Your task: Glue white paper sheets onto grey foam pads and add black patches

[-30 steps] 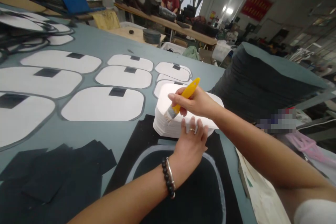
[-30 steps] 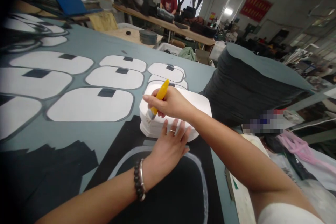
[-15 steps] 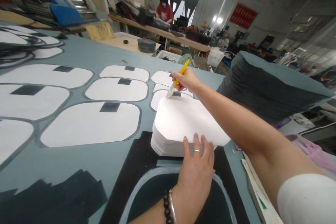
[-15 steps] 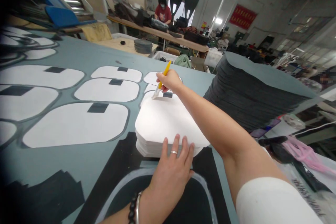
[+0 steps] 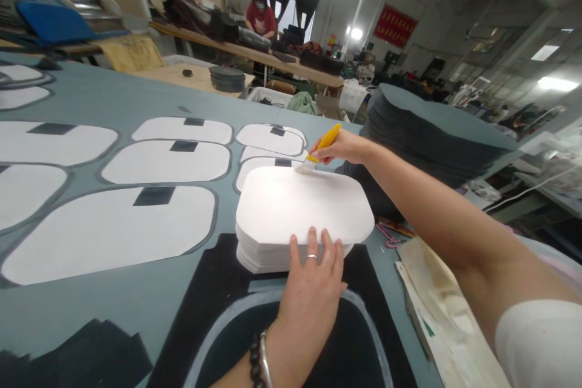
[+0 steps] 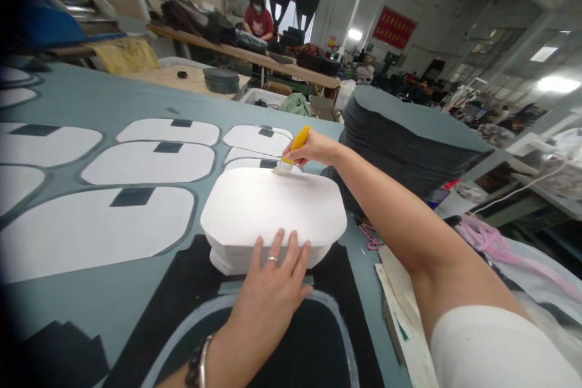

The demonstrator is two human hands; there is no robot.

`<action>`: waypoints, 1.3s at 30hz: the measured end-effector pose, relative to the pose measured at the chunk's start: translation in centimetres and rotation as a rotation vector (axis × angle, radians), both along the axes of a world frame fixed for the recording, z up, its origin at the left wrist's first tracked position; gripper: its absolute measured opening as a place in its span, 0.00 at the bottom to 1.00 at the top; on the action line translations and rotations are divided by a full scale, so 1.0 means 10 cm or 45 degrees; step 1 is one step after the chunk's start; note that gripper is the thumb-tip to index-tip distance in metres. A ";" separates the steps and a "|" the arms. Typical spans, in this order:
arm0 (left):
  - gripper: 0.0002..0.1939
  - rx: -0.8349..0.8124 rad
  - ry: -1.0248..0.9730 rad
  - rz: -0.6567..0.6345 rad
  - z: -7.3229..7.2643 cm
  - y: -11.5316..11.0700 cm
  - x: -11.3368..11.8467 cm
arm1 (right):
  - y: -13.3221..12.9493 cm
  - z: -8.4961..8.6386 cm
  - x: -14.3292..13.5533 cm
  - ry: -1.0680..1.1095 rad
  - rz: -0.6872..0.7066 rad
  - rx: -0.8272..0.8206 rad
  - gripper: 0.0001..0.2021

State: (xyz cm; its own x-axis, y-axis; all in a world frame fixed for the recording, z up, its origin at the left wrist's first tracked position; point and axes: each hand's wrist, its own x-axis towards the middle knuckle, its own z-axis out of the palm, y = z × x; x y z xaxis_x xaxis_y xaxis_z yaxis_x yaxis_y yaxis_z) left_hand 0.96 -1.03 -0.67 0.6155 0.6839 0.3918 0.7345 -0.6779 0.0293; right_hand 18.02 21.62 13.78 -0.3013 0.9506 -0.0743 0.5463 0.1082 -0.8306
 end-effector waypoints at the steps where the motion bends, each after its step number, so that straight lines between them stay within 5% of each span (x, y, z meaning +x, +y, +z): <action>1: 0.33 -0.003 0.000 0.001 0.01 0.00 0.00 | -0.02 0.02 0.11 -0.040 -0.025 0.003 0.07; 6: 0.33 -0.009 0.035 0.008 0.07 -0.01 0.00 | -0.11 0.12 0.19 -0.290 -0.089 0.116 0.06; 13: 0.30 -0.007 0.070 0.032 0.11 0.00 -0.03 | -0.11 -0.02 -0.26 0.054 0.140 0.084 0.04; 19: 0.28 0.013 0.042 0.020 0.10 0.02 -0.03 | -0.23 -0.04 0.36 -0.205 -0.189 0.136 0.07; 23: 0.27 0.022 0.043 0.007 0.12 0.03 -0.03 | -0.48 -0.03 0.63 -0.356 -0.368 0.193 0.08; 33: 0.26 0.009 0.207 0.005 0.26 0.04 -0.03 | -1.23 -0.12 0.60 -0.624 -0.574 0.354 0.10; 39: 0.22 -0.120 0.316 -0.099 0.53 0.25 -0.10 | -1.88 -0.24 0.44 -0.739 -0.604 0.572 0.06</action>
